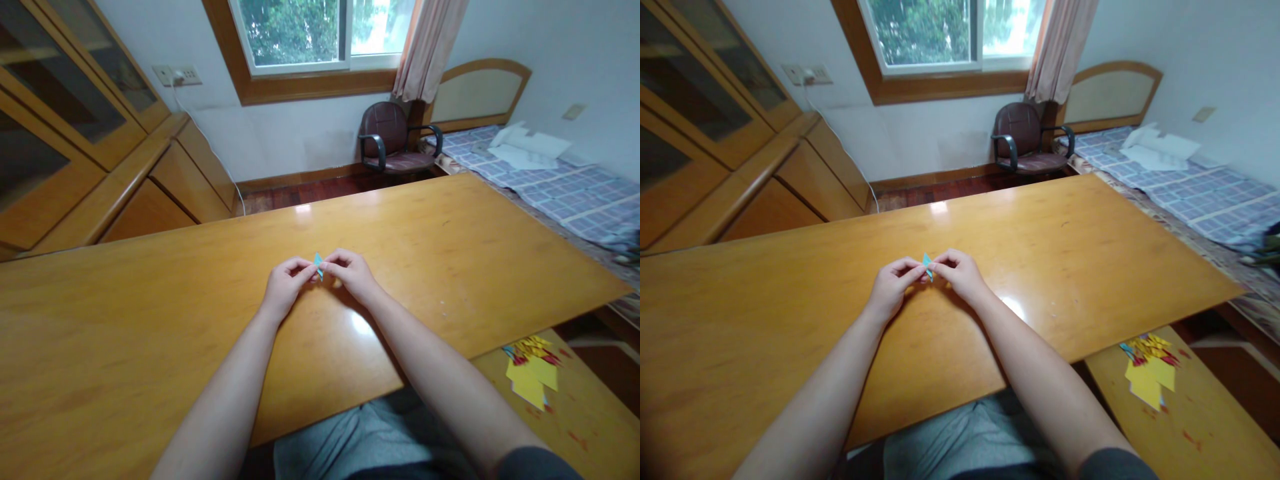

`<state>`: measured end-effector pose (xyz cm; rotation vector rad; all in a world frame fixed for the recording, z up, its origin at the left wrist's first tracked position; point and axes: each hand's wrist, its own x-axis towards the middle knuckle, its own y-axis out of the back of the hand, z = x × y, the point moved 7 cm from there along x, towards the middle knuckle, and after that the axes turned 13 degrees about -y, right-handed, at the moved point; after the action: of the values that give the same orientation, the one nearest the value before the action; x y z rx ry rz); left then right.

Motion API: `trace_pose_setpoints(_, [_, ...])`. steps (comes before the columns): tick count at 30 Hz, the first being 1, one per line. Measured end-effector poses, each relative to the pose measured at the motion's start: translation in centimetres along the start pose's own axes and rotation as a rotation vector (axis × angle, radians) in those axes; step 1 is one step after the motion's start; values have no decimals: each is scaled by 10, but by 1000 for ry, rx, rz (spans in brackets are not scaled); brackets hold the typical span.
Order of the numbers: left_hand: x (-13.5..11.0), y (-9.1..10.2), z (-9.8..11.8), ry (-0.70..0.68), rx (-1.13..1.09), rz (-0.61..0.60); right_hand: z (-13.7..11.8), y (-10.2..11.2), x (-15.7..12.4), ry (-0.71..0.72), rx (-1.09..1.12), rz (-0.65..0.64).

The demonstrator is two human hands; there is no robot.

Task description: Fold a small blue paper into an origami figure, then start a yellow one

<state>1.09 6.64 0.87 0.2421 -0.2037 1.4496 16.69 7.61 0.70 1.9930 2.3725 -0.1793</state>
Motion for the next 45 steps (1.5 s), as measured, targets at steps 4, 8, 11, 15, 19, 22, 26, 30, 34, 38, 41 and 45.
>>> trace_pose_setpoints(4, [1,3,-1,-12,17,23,-3,-1,-1,-5,-21,-22])
trace_pose_setpoints(8, [2,5,0,-10,23,61,-6,-3,-2,-25,-40,-44])
trace_pose_setpoints(11, [2,5,1,-3,23,68,-5,-3,-1,-31,-25,-45])
trace_pose_setpoints(15, [3,3,0,-4,33,49,2,-2,2,-48,-10,-35])
trace_pose_setpoints(19, [2,2,-2,6,27,25,5,-2,5,-30,-20,-31])
trace_pose_setpoints(22, [1,2,-3,14,27,14,5,-2,5,-10,-39,-26])
trace_pose_setpoints(26, [1,2,-3,8,46,1,2,-1,4,-5,-64,-6])
trace_pose_setpoints(30, [2,2,-3,5,42,6,2,-1,4,-13,-54,0])
trace_pose_setpoints(34, [2,1,-3,12,31,22,8,-2,6,-41,-13,-13])
trace_pose_setpoints(38, [3,2,-4,11,53,28,11,-2,7,-53,29,-3])
trace_pose_setpoints(41, [3,2,-5,5,64,25,10,-4,5,-62,59,-15])
trace_pose_setpoints(45, [3,1,-5,-2,24,24,8,-6,3,-54,90,-34])
